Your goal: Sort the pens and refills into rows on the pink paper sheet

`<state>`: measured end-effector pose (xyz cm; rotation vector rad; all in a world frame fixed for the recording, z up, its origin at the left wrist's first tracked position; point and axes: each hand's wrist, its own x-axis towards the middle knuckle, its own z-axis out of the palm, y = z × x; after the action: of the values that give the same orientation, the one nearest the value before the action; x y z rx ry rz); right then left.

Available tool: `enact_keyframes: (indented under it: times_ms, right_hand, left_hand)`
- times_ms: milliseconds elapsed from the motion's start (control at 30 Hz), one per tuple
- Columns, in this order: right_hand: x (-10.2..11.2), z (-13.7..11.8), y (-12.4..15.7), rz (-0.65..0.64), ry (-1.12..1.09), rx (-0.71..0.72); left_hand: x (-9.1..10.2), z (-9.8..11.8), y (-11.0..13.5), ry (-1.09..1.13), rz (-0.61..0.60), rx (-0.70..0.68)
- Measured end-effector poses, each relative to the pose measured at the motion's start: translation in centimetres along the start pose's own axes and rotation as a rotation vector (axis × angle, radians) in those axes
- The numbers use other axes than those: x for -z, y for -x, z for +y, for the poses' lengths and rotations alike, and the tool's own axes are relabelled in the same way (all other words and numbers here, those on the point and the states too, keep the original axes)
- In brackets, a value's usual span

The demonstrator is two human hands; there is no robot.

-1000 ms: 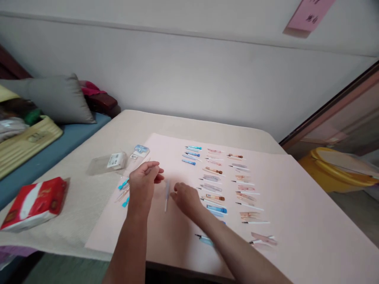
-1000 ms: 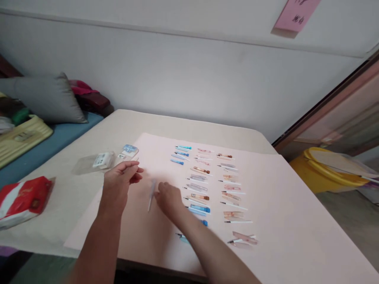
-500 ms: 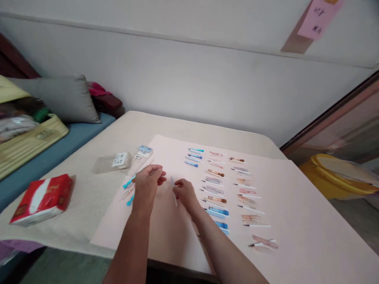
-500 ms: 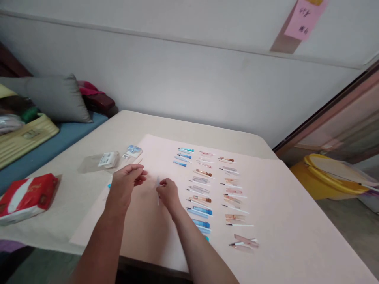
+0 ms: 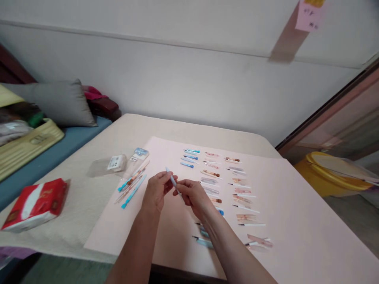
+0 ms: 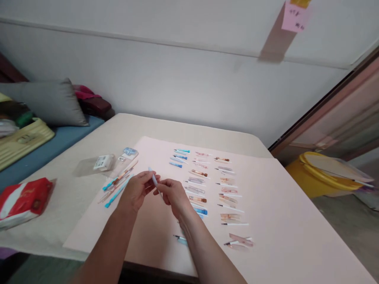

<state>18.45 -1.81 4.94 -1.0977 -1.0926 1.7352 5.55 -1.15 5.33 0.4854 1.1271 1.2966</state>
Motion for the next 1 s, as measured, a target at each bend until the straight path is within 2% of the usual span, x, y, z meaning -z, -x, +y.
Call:
enact_keyframes:
  times_ms: [100, 233, 567, 1000]
  right_hand:
    - [0.2, 0.5, 0.5, -0.046, 0.050, -0.018]
    - [-0.3, 0.7, 1.0, -0.029, 0.120, 0.009]
    - [-0.6, 0.3, 1.9, -0.063, 0.190, 0.000]
    - [-0.1, 0.4, 2.3, -0.041, 0.250, 0.040]
  left_hand:
    - [-0.1, 0.4, 0.3, 0.017, 0.004, -0.030]
    - [0.0, 0.7, 0.4, 0.031, 0.037, -0.066]
    - [1.2, 1.5, -0.2, 0.103, 0.147, -0.155]
    - [1.7, 1.6, -0.7, 0.311, 0.190, -0.033]
